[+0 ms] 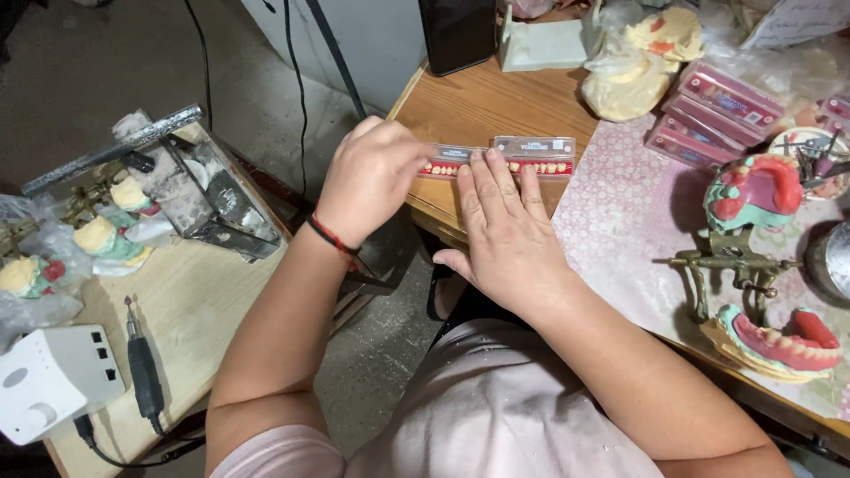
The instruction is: The person assembles a set of dentures by placing individual teeth into a dental mold. They use a metal tool to apply pink wax to the mold and secure the teeth in place, occasionally adjusting the position of the teeth with their fingers.
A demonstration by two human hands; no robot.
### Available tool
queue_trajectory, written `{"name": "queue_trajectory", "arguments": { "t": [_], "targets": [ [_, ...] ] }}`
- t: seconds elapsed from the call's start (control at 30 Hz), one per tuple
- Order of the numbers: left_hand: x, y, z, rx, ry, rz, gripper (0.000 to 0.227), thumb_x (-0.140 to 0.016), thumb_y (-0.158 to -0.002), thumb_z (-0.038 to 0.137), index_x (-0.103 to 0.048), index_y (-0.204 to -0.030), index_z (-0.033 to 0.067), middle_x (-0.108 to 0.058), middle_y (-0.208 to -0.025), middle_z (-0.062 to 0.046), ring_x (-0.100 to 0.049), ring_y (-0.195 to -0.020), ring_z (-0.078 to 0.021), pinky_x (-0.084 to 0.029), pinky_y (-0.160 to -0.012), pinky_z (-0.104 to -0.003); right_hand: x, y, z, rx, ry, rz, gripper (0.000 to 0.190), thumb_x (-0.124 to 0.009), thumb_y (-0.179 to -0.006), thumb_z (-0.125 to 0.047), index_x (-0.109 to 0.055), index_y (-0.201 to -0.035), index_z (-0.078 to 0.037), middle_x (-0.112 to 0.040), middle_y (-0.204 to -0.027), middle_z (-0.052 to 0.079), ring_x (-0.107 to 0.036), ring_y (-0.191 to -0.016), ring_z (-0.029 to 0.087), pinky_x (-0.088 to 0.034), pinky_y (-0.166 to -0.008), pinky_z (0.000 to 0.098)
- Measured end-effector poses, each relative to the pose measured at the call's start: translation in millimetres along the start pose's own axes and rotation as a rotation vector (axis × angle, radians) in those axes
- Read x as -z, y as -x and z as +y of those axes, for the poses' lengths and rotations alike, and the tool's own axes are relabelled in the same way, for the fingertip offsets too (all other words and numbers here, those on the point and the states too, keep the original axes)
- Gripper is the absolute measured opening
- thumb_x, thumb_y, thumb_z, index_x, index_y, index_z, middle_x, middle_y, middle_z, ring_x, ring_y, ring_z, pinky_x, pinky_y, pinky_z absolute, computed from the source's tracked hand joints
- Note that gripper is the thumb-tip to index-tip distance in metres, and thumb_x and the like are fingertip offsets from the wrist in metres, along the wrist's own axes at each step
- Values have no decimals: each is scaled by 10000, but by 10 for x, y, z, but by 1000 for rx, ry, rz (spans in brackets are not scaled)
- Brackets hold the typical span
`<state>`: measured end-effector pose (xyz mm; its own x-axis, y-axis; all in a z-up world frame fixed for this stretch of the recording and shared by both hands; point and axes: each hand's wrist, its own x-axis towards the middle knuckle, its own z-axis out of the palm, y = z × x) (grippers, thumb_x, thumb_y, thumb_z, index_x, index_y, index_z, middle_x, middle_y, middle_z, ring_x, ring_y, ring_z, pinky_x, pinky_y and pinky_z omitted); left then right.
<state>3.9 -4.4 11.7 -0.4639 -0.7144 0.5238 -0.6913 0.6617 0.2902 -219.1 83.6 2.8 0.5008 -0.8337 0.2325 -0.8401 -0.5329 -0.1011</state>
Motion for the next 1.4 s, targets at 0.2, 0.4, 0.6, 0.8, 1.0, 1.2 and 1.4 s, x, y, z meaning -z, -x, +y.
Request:
{"name": "queue_trajectory", "arguments": {
  "t": [0.2,0.4,0.6,0.8,1.0,1.2,1.4],
  "targets": [
    [124,93,78,-120,-61,-18,89,-822,-903,204,-812,-988,183,-689,-998,7,-643,-1019,-242,-520,-897,-385,-7,-2,-6,1,-10,26,1130,-668,-836,-705,-344,-1576,84,-346,-1630,308,-220,-1579,431,-85,-1268,615],
    [140,-103,23,152,166,-219,128,-861,-809,196,-788,-906,153,-669,-888,-61,-662,-910,-329,-543,-824,-456,-38,7,2,4,-10,25,1140,-679,-838,-696,-321,-1593,79,-322,-1646,304,-191,-1591,422,-40,-1273,592],
    [109,-317,-54,350,289,-522,170,-839,-767,264,-792,-888,154,-630,-792,-73,-679,-831,-314,-541,-780,-430,-32,9,-2,0,-4,19,1133,-687,-843,-677,-310,-1592,86,-309,-1647,305,-179,-1593,426,-40,-1275,593],
    [-38,-310,-175,281,281,-484,203,-846,-746,254,-780,-888,125,-622,-768,-95,-690,-842,-336,-544,-785,-447,46,-11,-13,-51,-22,-12,1110,-697,-864,-664,-325,-1585,95,-235,-1680,302,-111,-1597,434,-27,-1281,577],
    [-74,-79,-74,245,429,-204,232,-852,-782,186,-776,-992,124,-603,-817,-87,-680,-900,-287,-553,-824,-398,16,54,75,-41,-153,97,1058,-693,-908,-629,-314,-1590,85,-251,-1675,308,-122,-1592,457,-43,-1274,600],
    [171,211,821,4,420,115,136,-782,-822,0,-744,-862,124,-645,-808,-52,-630,-752,-264,-524,-741,-391,196,291,80,-5,-829,430,306,-682,-998,-276,-732,-1256,-119,-739,-1141,33,-747,-1065,266,-598,-969,390],
    [57,420,1229,-49,492,172,122,-809,-812,60,-793,-891,152,-682,-790,-11,-655,-691,-268,-550,-698,-390,86,590,53,-229,-1571,191,114,-754,-934,-66,-794,-995,21,-713,-804,112,-754,-689,182,-654,-591,263]
  ]
}}
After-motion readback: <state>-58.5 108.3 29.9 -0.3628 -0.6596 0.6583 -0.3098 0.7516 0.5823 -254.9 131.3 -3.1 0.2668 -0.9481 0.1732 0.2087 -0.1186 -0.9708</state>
